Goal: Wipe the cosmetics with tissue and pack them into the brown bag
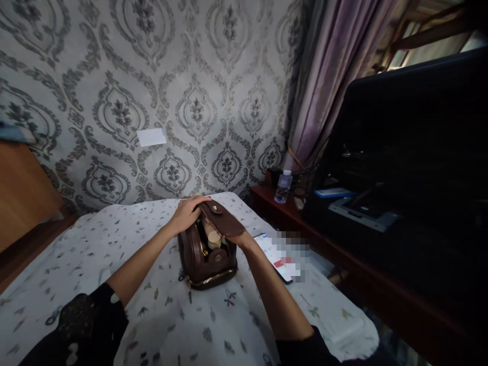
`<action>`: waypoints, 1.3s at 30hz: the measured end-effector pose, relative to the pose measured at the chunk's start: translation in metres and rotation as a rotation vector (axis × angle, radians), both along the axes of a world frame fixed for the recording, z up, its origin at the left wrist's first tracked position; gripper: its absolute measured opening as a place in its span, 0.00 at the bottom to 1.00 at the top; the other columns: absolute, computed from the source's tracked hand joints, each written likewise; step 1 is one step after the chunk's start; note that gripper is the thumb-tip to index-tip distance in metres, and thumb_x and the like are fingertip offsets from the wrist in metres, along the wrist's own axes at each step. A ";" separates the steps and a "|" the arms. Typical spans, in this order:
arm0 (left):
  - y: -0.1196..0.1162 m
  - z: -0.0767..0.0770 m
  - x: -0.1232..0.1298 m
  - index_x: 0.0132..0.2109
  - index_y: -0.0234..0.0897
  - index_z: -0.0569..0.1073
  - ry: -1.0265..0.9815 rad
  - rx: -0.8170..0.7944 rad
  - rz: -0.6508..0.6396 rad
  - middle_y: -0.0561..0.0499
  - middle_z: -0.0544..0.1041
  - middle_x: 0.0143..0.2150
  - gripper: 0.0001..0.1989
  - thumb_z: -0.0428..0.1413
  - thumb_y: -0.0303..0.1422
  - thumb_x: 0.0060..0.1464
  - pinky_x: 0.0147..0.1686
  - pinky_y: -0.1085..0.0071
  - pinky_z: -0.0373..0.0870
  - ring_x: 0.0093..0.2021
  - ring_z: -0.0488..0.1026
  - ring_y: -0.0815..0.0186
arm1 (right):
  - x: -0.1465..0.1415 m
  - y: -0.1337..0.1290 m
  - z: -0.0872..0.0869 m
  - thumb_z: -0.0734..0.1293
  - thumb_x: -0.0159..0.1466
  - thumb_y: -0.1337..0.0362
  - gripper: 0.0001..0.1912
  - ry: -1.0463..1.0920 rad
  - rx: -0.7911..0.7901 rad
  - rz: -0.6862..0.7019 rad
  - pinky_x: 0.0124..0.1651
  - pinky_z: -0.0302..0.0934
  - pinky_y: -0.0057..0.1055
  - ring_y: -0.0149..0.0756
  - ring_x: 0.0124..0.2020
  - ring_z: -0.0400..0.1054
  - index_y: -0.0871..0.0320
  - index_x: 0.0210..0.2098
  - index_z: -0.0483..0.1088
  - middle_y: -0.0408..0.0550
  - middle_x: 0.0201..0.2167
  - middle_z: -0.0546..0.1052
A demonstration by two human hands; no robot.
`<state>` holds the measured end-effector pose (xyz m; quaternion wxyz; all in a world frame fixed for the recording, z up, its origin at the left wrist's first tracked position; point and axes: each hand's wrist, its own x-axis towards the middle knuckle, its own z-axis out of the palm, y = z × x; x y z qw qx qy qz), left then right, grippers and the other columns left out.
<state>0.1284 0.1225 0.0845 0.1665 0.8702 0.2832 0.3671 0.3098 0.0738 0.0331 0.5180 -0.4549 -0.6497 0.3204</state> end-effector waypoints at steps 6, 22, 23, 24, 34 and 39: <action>-0.027 -0.002 0.000 0.55 0.47 0.74 0.008 0.055 0.014 0.51 0.74 0.57 0.21 0.45 0.28 0.59 0.62 0.59 0.56 0.60 0.66 0.58 | -0.005 -0.035 -0.007 0.68 0.57 0.55 0.29 0.002 0.081 -0.101 0.66 0.52 0.45 0.47 0.61 0.63 0.53 0.58 0.67 0.50 0.58 0.72; -0.050 -0.025 -0.014 0.58 0.49 0.73 -0.007 0.026 0.067 0.51 0.69 0.64 0.22 0.44 0.30 0.61 0.67 0.49 0.44 0.68 0.55 0.54 | -0.016 -0.090 -0.025 0.55 0.64 0.39 0.34 -0.010 0.382 -0.165 0.70 0.42 0.48 0.50 0.70 0.47 0.51 0.60 0.66 0.50 0.63 0.66; -0.056 -0.027 -0.016 0.59 0.49 0.71 -0.004 0.030 0.044 0.51 0.67 0.65 0.23 0.43 0.31 0.62 0.67 0.49 0.42 0.69 0.54 0.55 | -0.016 -0.090 -0.026 0.54 0.64 0.37 0.35 -0.006 0.382 -0.171 0.70 0.42 0.48 0.49 0.70 0.48 0.51 0.60 0.66 0.51 0.63 0.66; -0.062 -0.029 -0.018 0.60 0.50 0.70 -0.005 0.034 0.023 0.52 0.66 0.66 0.22 0.42 0.32 0.63 0.68 0.49 0.40 0.70 0.52 0.55 | -0.016 -0.090 -0.026 0.54 0.64 0.37 0.36 -0.001 0.378 -0.176 0.70 0.43 0.48 0.49 0.70 0.48 0.51 0.61 0.66 0.51 0.63 0.66; -0.095 -0.041 -0.005 0.66 0.48 0.60 -0.040 0.102 0.103 0.49 0.54 0.72 0.25 0.47 0.43 0.64 0.68 0.47 0.38 0.72 0.44 0.54 | -0.015 -0.082 -0.037 0.49 0.66 0.38 0.36 -0.062 0.483 -0.170 0.69 0.45 0.53 0.48 0.69 0.49 0.49 0.65 0.60 0.49 0.65 0.63; -0.094 -0.042 -0.004 0.66 0.47 0.59 -0.001 0.152 0.117 0.47 0.54 0.72 0.25 0.49 0.38 0.63 0.68 0.46 0.40 0.72 0.44 0.52 | 0.003 -0.088 -0.030 0.55 0.67 0.42 0.34 -0.152 0.407 -0.043 0.70 0.45 0.50 0.45 0.71 0.45 0.47 0.68 0.53 0.45 0.69 0.56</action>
